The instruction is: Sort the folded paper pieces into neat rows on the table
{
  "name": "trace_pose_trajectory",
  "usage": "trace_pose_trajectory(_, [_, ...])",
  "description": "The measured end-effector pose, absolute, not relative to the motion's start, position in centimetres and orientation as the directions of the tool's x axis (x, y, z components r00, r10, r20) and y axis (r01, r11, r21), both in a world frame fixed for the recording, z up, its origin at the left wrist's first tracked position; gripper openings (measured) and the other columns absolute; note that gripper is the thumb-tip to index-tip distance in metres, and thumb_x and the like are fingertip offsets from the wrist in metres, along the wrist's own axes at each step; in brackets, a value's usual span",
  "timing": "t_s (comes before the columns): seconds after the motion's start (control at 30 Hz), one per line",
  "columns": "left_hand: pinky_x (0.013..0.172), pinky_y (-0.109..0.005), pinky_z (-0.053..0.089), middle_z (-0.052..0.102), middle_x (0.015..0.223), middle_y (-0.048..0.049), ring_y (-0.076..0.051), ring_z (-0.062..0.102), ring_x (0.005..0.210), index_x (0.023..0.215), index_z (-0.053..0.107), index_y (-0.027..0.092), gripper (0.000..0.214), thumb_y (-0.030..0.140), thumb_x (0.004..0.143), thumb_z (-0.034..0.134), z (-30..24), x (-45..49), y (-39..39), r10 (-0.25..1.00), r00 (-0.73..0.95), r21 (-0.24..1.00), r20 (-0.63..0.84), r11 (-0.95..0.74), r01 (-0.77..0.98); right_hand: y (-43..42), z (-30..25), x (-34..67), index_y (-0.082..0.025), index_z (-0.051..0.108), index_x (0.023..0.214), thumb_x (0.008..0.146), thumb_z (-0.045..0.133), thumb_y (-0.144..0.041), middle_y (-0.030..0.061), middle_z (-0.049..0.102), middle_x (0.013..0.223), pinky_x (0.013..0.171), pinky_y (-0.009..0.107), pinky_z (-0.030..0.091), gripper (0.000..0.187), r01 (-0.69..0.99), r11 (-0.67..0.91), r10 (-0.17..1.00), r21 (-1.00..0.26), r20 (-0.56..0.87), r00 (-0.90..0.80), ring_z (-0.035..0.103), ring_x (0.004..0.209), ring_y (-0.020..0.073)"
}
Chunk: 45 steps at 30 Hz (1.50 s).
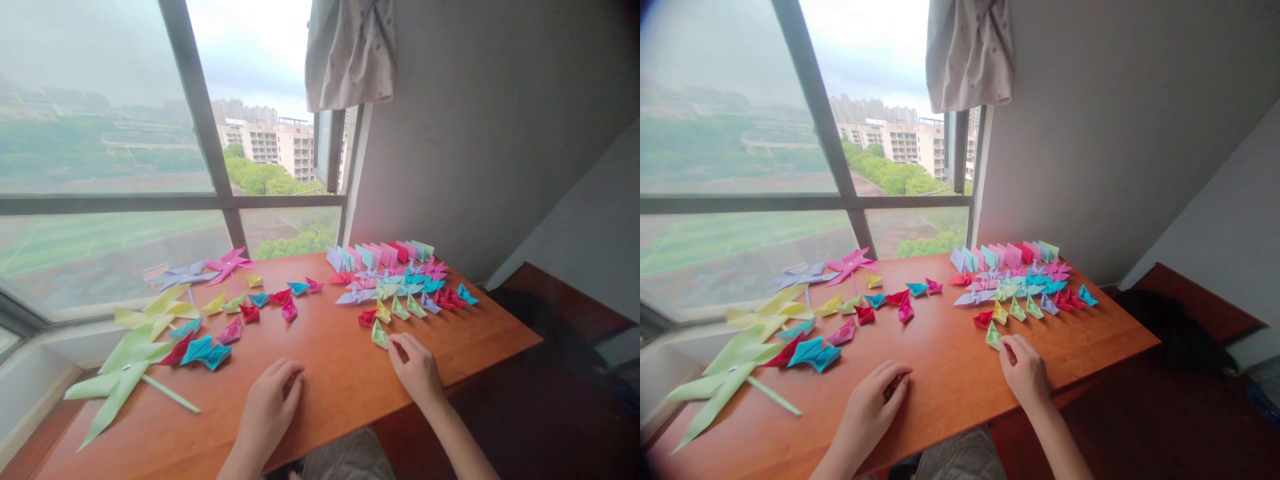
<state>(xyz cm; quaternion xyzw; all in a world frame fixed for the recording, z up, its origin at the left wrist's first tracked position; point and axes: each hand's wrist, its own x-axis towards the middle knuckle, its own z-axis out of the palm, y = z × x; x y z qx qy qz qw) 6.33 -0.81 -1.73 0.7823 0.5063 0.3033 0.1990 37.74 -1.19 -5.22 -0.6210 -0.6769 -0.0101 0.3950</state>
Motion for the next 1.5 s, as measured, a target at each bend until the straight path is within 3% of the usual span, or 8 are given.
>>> trace_pose_trajectory(0.3, [0.066,-0.028,0.05,0.067,0.081,-0.0048,-0.019,0.065,0.072,0.091,0.067,0.021,0.019,0.023,0.09,0.048,-1.7,6.4,-0.9,0.916,0.302,0.608,0.264,-0.402,0.684,-1.1,-4.9,38.5,-0.02,0.066,0.092,0.094,0.045,-0.032,0.0045,0.065,0.079,0.067,0.025,0.047,0.024,0.877,0.175,0.834,-0.448,0.541,0.11,0.061,0.068,0.0154])
trace_pose_trajectory(0.53, [0.066,-0.027,0.051,0.068,0.082,-0.0056,-0.019,0.065,0.073,0.09,0.067,0.022,0.019,0.024,0.089,0.049,-1.5,6.4,-1.0,0.914,0.299,0.617,0.273,-0.405,0.674,-1.0,-3.6,36.3,-0.02,0.068,0.103,0.094,0.044,-0.029,0.0059,0.068,0.083,0.067,0.025,0.045,0.027,0.938,0.13,0.811,-0.321,0.579,0.085,0.064,0.075,0.0168])
trace_pose_trajectory(0.67, [0.067,-0.027,0.051,0.068,0.082,-0.0052,-0.019,0.066,0.073,0.089,0.067,0.022,0.018,0.023,0.089,0.049,-1.7,6.4,-0.9,0.915,0.289,0.616,0.282,-0.404,0.677,0.8,-2.1,33.6,-0.023,0.066,0.107,0.094,0.046,-0.028,0.0056,0.069,0.088,0.06,0.025,0.042,0.024,0.962,0.09,0.845,-0.259,0.531,0.063,0.064,0.073,0.0169])
trace_pose_trajectory(0.8, [0.065,-0.026,0.05,0.067,0.081,-0.0048,-0.019,0.065,0.071,0.089,0.066,0.022,0.018,0.022,0.09,0.048,-1.8,6.4,-0.8,0.91,0.299,0.613,0.286,-0.414,0.673,2.8,-1.2,31.5,-0.025,0.066,0.091,0.09,0.055,-0.03,0.0039,0.068,0.082,0.052,0.025,0.034,0.012,0.984,-0.044,0.905,-0.174,0.41,0.113,0.062,0.067,0.016])
trace_pose_trajectory(0.93, [0.066,-0.026,0.05,0.066,0.081,-0.0046,-0.019,0.065,0.072,0.091,0.066,0.022,0.019,0.022,0.091,0.047,-1.7,6.3,-0.9,0.916,0.304,0.615,0.261,-0.4,0.679,3.8,-1.2,30.8,-0.023,0.064,0.081,0.089,0.058,-0.032,0.0041,0.068,0.08,0.05,0.025,0.03,0.013,0.988,-0.102,0.919,-0.112,0.37,0.137,0.062,0.066,0.0156])
trace_pose_trajectory(1.23, [0.069,-0.027,0.048,0.065,0.083,-0.0039,-0.019,0.064,0.075,0.092,0.065,0.022,0.017,0.022,0.091,0.048,-1.8,6.3,-0.9,0.924,0.304,0.638,0.231,-0.38,0.67,3.2,-1.3,30.8,-0.024,0.063,0.079,0.089,0.06,-0.032,0.0028,0.066,0.077,0.053,0.026,0.03,0.013,0.981,-0.084,0.931,-0.175,0.336,0.14,0.061,0.067,0.016])
trace_pose_trajectory(1.5, [0.07,-0.028,0.047,0.065,0.084,-0.004,-0.019,0.063,0.076,0.092,0.064,0.021,0.018,0.021,0.092,0.046,-1.9,6.3,-0.8,0.924,0.321,0.643,0.208,-0.377,0.666,3.0,-0.3,30.7,-0.024,0.063,0.083,0.093,0.054,-0.038,-0.0001,0.067,0.084,0.056,0.024,0.029,0.019,0.969,-0.2,0.945,-0.142,0.234,0.229,0.062,0.075,0.014])
